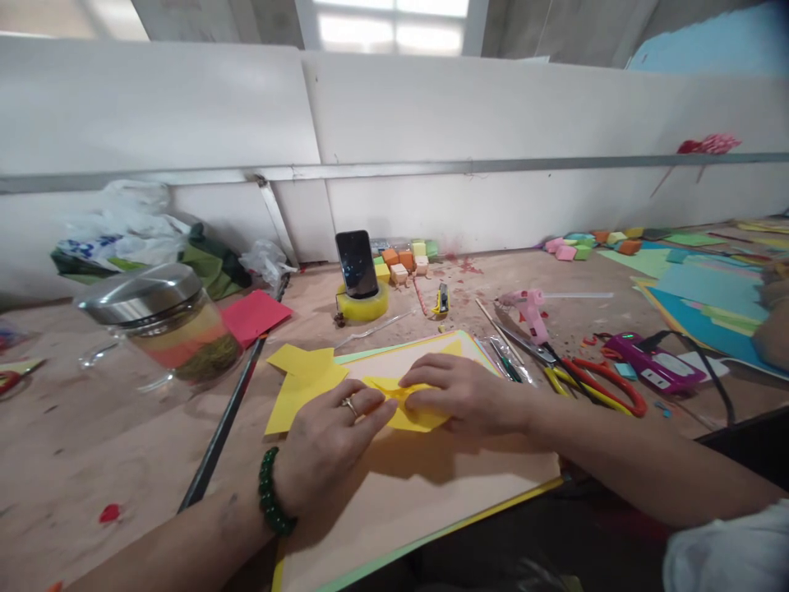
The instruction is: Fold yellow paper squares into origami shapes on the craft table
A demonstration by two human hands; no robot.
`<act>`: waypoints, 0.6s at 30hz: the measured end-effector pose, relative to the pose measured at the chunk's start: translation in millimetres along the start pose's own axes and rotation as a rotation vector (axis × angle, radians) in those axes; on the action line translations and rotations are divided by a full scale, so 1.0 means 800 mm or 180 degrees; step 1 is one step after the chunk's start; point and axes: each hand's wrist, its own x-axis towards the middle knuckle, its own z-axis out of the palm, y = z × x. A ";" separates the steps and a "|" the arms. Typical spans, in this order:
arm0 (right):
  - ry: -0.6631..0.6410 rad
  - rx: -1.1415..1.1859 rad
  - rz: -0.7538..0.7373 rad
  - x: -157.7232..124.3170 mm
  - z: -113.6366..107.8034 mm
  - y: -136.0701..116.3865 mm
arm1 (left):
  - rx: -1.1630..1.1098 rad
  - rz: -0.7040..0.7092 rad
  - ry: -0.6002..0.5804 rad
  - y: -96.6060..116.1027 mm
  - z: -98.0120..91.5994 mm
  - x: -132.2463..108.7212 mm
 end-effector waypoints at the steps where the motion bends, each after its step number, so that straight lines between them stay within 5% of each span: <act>1: 0.0167 0.0076 0.0039 -0.003 -0.002 0.006 | 0.0022 -0.0005 0.0180 -0.006 0.001 -0.001; 4: 0.0272 0.0186 0.0109 -0.009 -0.006 0.015 | 0.0086 -0.0101 0.0304 -0.014 0.002 -0.001; 12: -0.0913 0.0697 0.0646 -0.003 -0.005 -0.005 | -0.0828 -0.0248 -0.1187 0.018 -0.008 0.010; 18: -0.1096 0.1803 0.1113 -0.007 -0.014 0.018 | -0.0942 -0.0054 -0.1401 0.021 -0.011 0.009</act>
